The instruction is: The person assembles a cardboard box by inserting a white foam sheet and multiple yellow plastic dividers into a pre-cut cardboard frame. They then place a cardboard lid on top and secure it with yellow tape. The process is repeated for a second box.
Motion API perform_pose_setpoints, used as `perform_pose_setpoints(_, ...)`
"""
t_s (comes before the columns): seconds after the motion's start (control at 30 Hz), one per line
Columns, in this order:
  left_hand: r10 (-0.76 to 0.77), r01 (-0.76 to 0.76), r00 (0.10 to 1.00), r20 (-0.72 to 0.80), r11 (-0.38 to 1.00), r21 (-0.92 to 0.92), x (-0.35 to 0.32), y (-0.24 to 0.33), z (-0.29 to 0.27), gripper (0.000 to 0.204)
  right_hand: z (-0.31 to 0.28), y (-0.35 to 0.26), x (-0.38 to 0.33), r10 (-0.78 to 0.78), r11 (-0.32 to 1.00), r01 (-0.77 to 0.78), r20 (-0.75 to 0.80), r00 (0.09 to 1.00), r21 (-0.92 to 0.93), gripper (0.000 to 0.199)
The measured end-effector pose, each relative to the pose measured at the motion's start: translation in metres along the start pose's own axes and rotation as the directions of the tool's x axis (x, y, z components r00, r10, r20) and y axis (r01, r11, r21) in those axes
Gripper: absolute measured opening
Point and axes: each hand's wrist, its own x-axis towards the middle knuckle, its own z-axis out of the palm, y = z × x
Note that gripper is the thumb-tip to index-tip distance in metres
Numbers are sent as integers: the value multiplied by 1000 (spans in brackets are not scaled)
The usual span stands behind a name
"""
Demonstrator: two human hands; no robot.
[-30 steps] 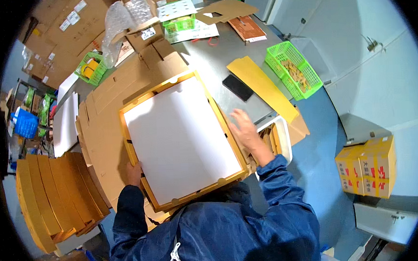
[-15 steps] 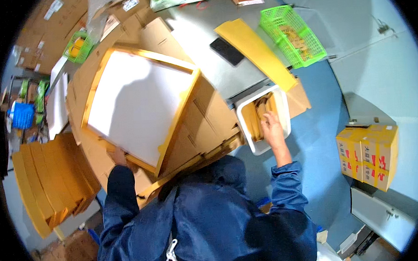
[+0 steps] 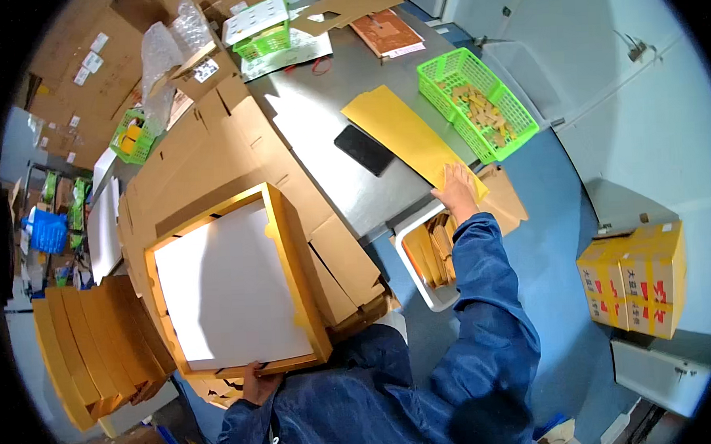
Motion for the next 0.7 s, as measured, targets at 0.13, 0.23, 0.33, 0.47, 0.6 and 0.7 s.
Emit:
perform_pose_setpoints(0.13,-34,34,996,84,999,10,-24,2,44,44,11,-4,15,-81,992,79,-13,997,-95,75)
perform_pose_setpoints(0.23,-83,84,996,43,996,-21,-24,4,39,47,19,0,17,-116,992,109,-134,984,-63,75)
perform_pose_setpoints(0.33,-46,46,998,35,999,-19,-23,9,36,45,23,0,20,-100,993,88,-157,983,-80,69)
perform_pose_setpoints(0.47,-23,23,1000,10,997,-77,-17,6,20,41,9,-7,27,-9,998,21,-209,978,57,72)
perform_pose_setpoints(0.6,-33,27,998,-56,993,-115,-10,10,-10,40,-5,11,28,104,987,-62,-294,950,149,82)
perform_pose_setpoints(0.7,-25,20,999,-43,995,-98,-23,18,-1,49,-15,18,14,153,952,-96,-178,972,291,82)
